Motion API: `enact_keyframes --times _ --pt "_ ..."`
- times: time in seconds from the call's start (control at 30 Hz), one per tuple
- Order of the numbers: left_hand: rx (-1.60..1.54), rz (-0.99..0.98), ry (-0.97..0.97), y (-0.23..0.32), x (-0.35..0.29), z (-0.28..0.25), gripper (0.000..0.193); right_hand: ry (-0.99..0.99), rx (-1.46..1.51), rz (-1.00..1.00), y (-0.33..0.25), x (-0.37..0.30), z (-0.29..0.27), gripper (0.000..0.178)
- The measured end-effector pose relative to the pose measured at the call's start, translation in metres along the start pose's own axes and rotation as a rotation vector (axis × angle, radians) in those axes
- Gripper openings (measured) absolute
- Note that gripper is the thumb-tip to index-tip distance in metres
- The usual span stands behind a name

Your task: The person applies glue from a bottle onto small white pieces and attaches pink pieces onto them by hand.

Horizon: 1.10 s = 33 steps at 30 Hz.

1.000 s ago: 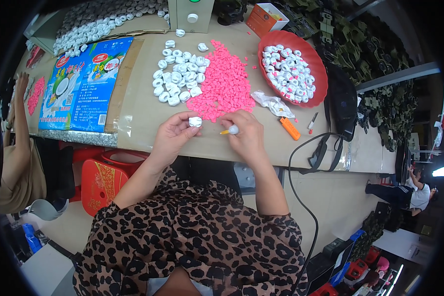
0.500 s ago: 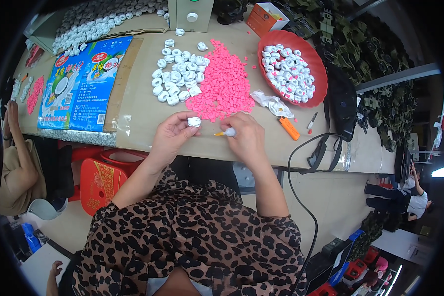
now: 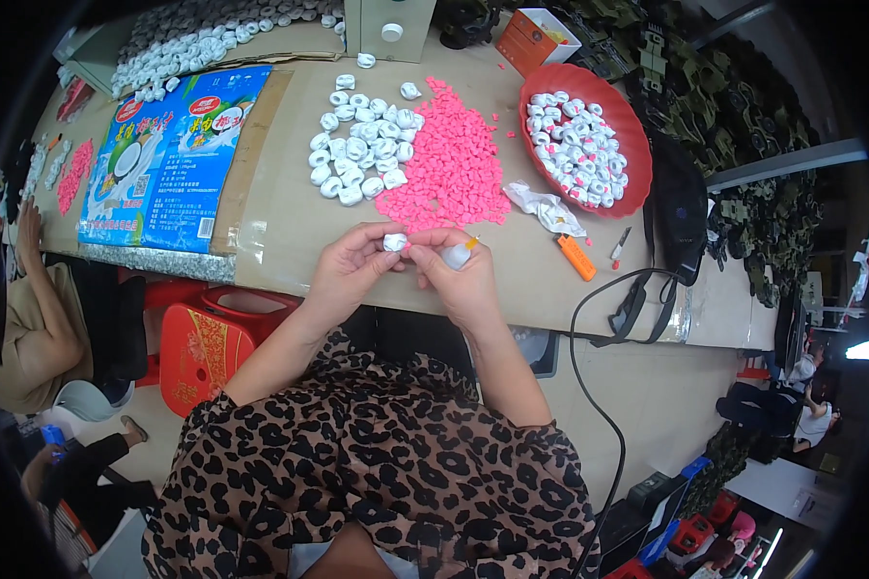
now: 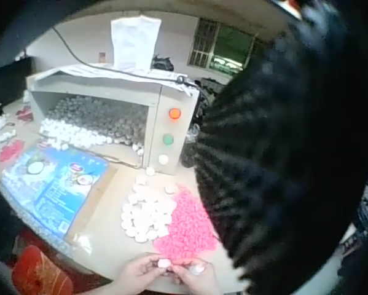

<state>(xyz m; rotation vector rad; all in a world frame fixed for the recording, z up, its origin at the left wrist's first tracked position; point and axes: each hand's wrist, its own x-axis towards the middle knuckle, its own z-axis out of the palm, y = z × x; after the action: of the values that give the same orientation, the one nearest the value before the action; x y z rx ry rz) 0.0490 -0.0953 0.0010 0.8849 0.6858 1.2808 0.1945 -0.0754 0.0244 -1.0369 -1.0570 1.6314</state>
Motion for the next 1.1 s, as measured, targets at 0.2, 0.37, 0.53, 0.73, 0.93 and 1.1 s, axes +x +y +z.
enact_keyframes --times 0.2,0.37,0.53,0.73,0.93,1.1 --pt "0.09 0.017 -0.004 0.001 -0.001 0.002 0.027 -0.002 0.008 0.005 -0.002 -0.001 0.002 0.012" --pt "0.165 0.029 -0.018 0.002 -0.001 0.002 0.026 -0.011 -0.058 0.05 -0.006 0.0 0.002 0.01" --pt "0.183 0.013 -0.002 0.002 -0.002 0.001 0.024 0.024 -0.146 0.07 -0.006 -0.001 0.005 0.012" --pt "0.084 0.031 0.005 0.0 -0.001 0.0 0.023 0.127 -0.289 -0.058 0.008 -0.005 0.01 0.012" --pt "0.021 -0.014 0.055 0.002 0.0 0.003 0.023 0.107 -0.198 -0.054 0.0 -0.008 0.015 0.012" --pt "-0.009 -0.003 0.063 0.001 0.001 0.003 0.023 0.092 -0.188 -0.04 -0.002 -0.007 0.014 0.012"
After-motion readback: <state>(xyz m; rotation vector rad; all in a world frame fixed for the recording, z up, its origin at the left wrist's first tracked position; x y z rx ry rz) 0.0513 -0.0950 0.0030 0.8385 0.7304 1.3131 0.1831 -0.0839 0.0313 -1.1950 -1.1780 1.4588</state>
